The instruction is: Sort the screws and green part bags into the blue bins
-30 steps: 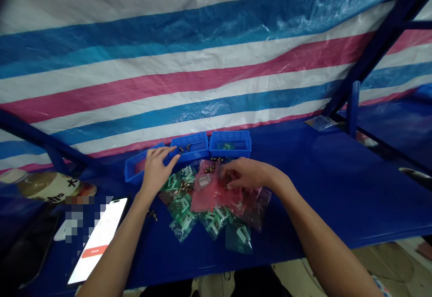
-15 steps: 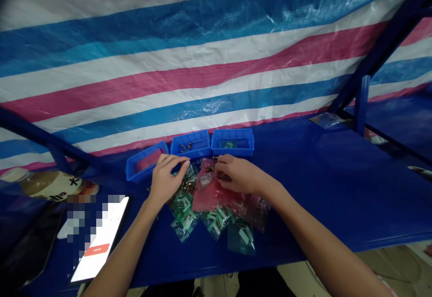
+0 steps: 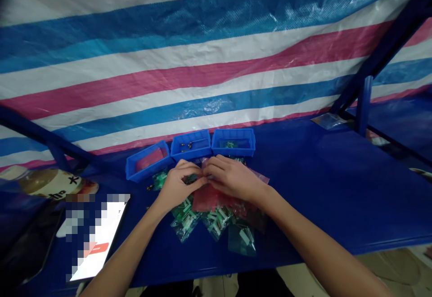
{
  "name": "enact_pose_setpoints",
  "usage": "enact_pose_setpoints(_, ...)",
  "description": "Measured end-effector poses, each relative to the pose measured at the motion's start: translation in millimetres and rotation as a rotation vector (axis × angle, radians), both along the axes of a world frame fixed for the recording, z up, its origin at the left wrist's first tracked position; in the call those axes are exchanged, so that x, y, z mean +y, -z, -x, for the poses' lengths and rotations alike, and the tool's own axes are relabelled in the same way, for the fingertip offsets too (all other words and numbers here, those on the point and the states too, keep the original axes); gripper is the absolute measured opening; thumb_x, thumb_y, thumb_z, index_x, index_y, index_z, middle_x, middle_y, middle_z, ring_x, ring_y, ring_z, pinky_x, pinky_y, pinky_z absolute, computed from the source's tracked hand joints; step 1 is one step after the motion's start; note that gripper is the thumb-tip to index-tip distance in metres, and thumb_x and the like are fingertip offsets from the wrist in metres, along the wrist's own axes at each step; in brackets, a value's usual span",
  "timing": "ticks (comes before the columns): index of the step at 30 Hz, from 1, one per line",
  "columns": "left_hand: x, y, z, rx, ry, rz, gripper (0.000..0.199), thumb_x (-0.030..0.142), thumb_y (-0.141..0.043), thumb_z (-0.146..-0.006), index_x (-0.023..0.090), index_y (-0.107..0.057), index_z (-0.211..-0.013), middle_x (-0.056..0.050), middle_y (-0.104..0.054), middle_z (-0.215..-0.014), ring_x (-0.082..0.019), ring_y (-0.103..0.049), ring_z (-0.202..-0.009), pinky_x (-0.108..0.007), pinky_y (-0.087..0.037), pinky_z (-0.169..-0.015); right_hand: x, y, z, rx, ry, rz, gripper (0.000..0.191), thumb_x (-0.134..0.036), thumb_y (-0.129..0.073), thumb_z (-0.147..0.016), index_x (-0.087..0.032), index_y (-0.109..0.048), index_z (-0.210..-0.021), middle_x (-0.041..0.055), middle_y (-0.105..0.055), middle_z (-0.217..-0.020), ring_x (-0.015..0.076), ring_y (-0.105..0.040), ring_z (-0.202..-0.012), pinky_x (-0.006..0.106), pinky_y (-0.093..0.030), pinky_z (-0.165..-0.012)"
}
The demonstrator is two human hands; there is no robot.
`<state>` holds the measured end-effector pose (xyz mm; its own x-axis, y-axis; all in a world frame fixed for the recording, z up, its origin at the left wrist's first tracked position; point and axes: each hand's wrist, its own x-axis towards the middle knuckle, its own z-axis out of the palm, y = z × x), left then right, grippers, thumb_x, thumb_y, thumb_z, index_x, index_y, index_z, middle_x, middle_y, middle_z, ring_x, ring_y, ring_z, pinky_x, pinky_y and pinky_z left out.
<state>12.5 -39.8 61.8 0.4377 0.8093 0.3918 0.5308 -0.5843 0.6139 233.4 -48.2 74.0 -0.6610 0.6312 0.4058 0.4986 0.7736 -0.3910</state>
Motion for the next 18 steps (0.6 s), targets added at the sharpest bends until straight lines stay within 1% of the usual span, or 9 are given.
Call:
enact_pose_setpoints(2, 12, -0.4, 12, 0.009, -0.122, -0.106, 0.015, 0.038, -0.066, -0.087, 0.026, -0.074, -0.087, -0.003, -0.073, -0.089, -0.022, -0.059, -0.088, -0.040, -0.048, -0.083, 5, -4.1, -9, 0.035, 0.031, 0.163, 0.025, -0.029, -0.055, -0.093, -0.022, -0.056, -0.117, 0.0076, -0.065, -0.109, 0.0197, -0.060, -0.096, 0.031, -0.048, -0.080)
enact_pose_setpoints(3, 21, 0.3, 20, 0.016, -0.221, -0.173, 0.017, 0.039, -0.064, -0.087, 0.026, -0.075, -0.089, -0.003, -0.072, -0.090, -0.022, -0.059, -0.089, -0.041, -0.047, -0.086, 7, -5.8, -14, 0.022, 0.048, 0.246, 0.025, -0.033, -0.057, -0.092, -0.022, -0.057, -0.115, 0.0062, -0.067, -0.103, 0.0186, -0.061, -0.089, 0.029, -0.048, -0.075)
enact_pose_setpoints(5, 40, 3.9, 37, 0.092, -0.373, -0.273, 0.021, 0.042, -0.061, -0.089, 0.027, -0.075, -0.097, -0.003, -0.071, -0.097, -0.024, -0.056, -0.094, -0.043, -0.045, -0.089, 14, -7.5, -26, -0.072, 0.063, 0.395, 0.021, -0.038, -0.059, -0.090, -0.021, -0.063, -0.103, 0.0033, -0.069, -0.086, 0.0167, -0.061, -0.074, 0.027, -0.045, -0.067)
enact_pose_setpoints(6, 48, 6.7, 44, 0.140, -0.416, -0.298, 0.024, 0.042, -0.059, -0.091, 0.027, -0.074, -0.100, -0.004, -0.070, -0.100, -0.025, -0.055, -0.096, -0.044, -0.044, -0.091, 16, -7.2, -32, -0.131, 0.065, 0.463, 0.021, -0.040, -0.061, -0.089, -0.021, -0.064, -0.096, 0.0022, -0.068, -0.079, 0.0161, -0.061, -0.069, 0.026, -0.043, -0.063)
enact_pose_setpoints(8, 58, 12.5, 52, 0.242, -0.459, -0.328, 0.039, 0.045, -0.057, -0.091, 0.023, -0.066, -0.122, -0.009, -0.067, -0.108, -0.029, -0.053, -0.102, -0.045, -0.043, -0.093, 20, -4.8, -40, -0.235, 0.079, 0.574, 0.022, -0.042, -0.066, -0.084, -0.020, -0.065, -0.087, 0.0008, -0.067, -0.071, 0.0153, -0.059, -0.063, 0.025, -0.039, -0.056)
enact_pose_setpoints(10, 58, 16.6, 53, 0.303, -0.476, -0.345, 0.054, 0.047, -0.056, -0.091, 0.020, -0.054, -0.137, -0.012, -0.062, -0.116, -0.031, -0.050, -0.109, -0.046, -0.042, -0.096, 22, -1.3, -44, -0.299, 0.090, 0.624, 0.020, -0.039, -0.071, -0.079, -0.021, -0.065, -0.085, -0.0001, -0.066, -0.069, 0.0148, -0.059, -0.062, 0.024, -0.035, -0.053)
enact_pose_setpoints(12, 50, 17.9, 48, 0.319, -0.476, -0.367, 0.057, 0.048, -0.055, -0.092, 0.021, -0.049, -0.142, -0.012, -0.060, -0.119, -0.031, -0.048, -0.112, -0.046, -0.041, -0.098, 22, 1.3, -44, -0.335, 0.081, 0.624, 0.016, -0.034, -0.071, -0.077, -0.021, -0.065, -0.084, -0.0003, -0.065, -0.069, 0.0144, -0.058, -0.063, 0.024, -0.033, -0.052)
enact_pose_setpoints(15, 34, 16.4, 35, 0.301, -0.429, -0.387, 0.048, 0.044, -0.051, -0.095, 0.023, -0.053, -0.138, -0.010, -0.061, -0.114, -0.028, -0.050, -0.107, -0.043, -0.041, -0.097, 20, 1.1, -41, -0.370, 0.053, 0.594, 0.010, -0.029, -0.067, -0.079, -0.020, -0.065, -0.082, 0.0004, -0.066, -0.071, 0.0141, -0.057, -0.063, 0.024, -0.033, -0.053)
enact_pose_setpoints(18, 20, 13.9, 22, 0.289, -0.291, -0.357, 0.035, 0.041, -0.050, -0.096, 0.023, -0.064, -0.123, -0.008, -0.066, -0.103, -0.025, -0.052, -0.098, -0.040, -0.041, -0.090, 19, -2.8, -36, -0.364, 0.051, 0.535, 0.009, -0.029, -0.063, -0.082, -0.020, -0.065, -0.081, 0.0015, -0.066, -0.072, 0.0146, -0.056, -0.064, 0.025, -0.034, -0.056)
